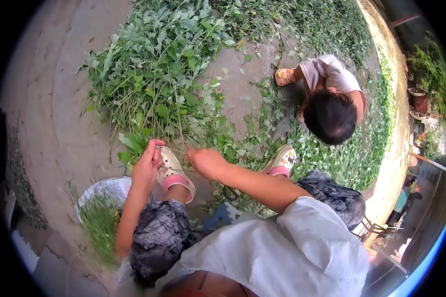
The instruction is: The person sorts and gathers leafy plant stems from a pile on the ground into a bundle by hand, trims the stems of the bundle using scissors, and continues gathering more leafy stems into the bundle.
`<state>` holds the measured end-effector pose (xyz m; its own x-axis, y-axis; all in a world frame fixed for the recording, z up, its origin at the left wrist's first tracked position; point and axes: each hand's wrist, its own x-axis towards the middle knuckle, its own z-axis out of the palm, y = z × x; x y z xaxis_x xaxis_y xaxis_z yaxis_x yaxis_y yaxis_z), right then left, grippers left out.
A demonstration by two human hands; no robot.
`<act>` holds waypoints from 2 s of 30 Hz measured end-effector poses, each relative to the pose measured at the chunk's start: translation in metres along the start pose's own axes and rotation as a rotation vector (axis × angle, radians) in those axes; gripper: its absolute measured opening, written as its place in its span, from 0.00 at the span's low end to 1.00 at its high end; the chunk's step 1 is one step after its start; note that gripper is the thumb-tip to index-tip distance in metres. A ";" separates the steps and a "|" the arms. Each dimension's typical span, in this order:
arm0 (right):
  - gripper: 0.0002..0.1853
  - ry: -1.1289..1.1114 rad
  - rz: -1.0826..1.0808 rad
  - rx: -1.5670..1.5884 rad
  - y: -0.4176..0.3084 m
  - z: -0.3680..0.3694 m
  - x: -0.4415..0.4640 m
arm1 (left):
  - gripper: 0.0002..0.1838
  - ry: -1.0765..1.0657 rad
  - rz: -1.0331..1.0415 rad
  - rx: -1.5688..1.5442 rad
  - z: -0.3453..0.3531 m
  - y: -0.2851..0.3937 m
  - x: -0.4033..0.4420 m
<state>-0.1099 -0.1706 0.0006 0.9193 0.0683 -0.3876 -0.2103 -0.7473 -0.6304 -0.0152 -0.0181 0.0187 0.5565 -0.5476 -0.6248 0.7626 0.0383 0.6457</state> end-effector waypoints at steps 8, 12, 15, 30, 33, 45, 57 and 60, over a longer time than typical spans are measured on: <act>0.11 0.087 -0.176 0.098 -0.028 -0.010 0.006 | 0.16 -0.062 0.110 0.557 -0.006 -0.017 -0.001; 0.08 0.042 -0.169 0.061 -0.024 -0.011 0.004 | 0.13 0.081 0.046 0.352 -0.003 0.003 -0.017; 0.07 -0.287 -0.033 -0.286 0.027 -0.003 -0.013 | 0.13 0.155 0.191 -0.195 -0.026 0.041 -0.045; 0.16 0.514 0.347 1.300 0.002 -0.104 0.212 | 0.08 0.956 -0.291 1.237 -0.185 0.101 -0.310; 0.18 0.437 0.466 1.486 0.003 -0.105 0.232 | 0.11 0.808 -0.660 1.354 -0.234 0.037 -0.323; 0.15 0.187 0.109 1.100 -0.040 -0.101 0.230 | 0.13 0.610 0.329 0.183 -0.092 0.123 -0.041; 0.07 0.213 -0.186 1.271 -0.095 -0.072 0.224 | 0.13 0.289 0.394 -0.157 -0.050 0.110 0.090; 0.07 0.285 -0.281 1.152 -0.095 -0.068 0.213 | 0.12 0.217 0.340 -0.188 -0.032 0.104 0.068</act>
<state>0.1289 -0.1297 0.0239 0.9899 -0.1226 -0.0719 -0.0316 0.3037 -0.9523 0.1126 -0.0242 0.0292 0.8269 -0.2904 -0.4816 0.5601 0.3483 0.7516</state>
